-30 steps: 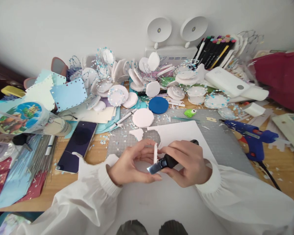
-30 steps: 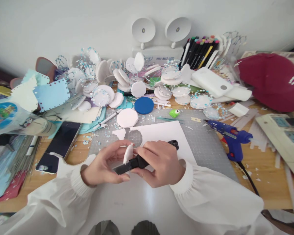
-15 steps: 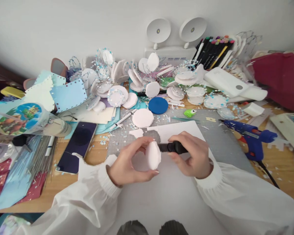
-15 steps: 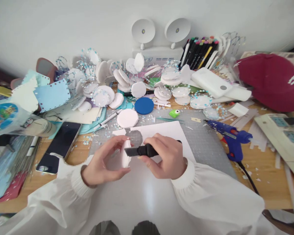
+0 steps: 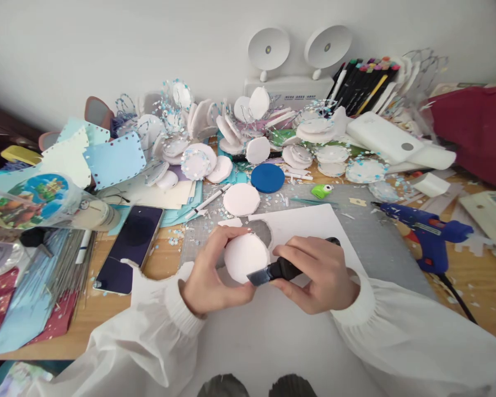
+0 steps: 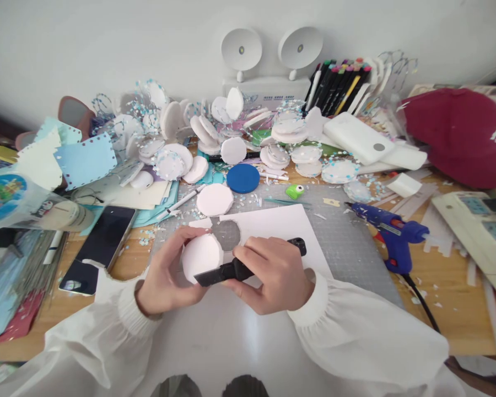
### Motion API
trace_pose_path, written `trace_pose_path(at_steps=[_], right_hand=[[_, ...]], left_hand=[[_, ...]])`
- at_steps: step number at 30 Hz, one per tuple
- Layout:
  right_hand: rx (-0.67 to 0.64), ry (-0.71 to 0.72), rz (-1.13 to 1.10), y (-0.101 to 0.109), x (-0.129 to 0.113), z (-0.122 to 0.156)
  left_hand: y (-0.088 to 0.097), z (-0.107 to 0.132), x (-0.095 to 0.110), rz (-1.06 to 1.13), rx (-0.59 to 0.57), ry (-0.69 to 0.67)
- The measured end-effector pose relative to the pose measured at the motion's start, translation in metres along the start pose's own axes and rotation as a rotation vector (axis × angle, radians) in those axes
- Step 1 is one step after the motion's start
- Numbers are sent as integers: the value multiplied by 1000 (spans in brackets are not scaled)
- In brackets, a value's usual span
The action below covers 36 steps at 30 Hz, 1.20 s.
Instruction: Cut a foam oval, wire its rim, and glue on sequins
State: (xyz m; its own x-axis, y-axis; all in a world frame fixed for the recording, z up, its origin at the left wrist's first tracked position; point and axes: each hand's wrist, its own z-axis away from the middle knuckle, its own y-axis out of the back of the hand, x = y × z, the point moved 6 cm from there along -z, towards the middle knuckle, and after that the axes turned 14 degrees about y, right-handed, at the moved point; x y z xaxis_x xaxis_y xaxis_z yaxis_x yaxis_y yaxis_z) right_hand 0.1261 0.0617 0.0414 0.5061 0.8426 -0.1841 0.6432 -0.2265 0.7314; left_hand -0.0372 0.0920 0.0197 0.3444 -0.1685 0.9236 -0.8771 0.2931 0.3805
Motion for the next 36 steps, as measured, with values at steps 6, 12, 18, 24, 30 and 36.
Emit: trace_pose_path(at_steps=[6, 12, 18, 24, 30, 36], right_hand=[[9, -34, 27, 0, 2, -1], [16, -47, 40, 2, 4, 0], [16, -63, 25, 3, 3, 1], [10, -64, 9, 1, 2, 0], [13, -82, 49, 3, 4, 0], [13, -122, 36, 4, 9, 3]], left_hand=[[3, -2, -1, -9, 48, 38], [4, -1, -4, 20, 27, 55], [3, 0, -3, -4, 41, 29], [2, -1, -3, -66, 74, 8], [4, -3, -3, -46, 81, 27], [6, -1, -5, -11, 68, 26]])
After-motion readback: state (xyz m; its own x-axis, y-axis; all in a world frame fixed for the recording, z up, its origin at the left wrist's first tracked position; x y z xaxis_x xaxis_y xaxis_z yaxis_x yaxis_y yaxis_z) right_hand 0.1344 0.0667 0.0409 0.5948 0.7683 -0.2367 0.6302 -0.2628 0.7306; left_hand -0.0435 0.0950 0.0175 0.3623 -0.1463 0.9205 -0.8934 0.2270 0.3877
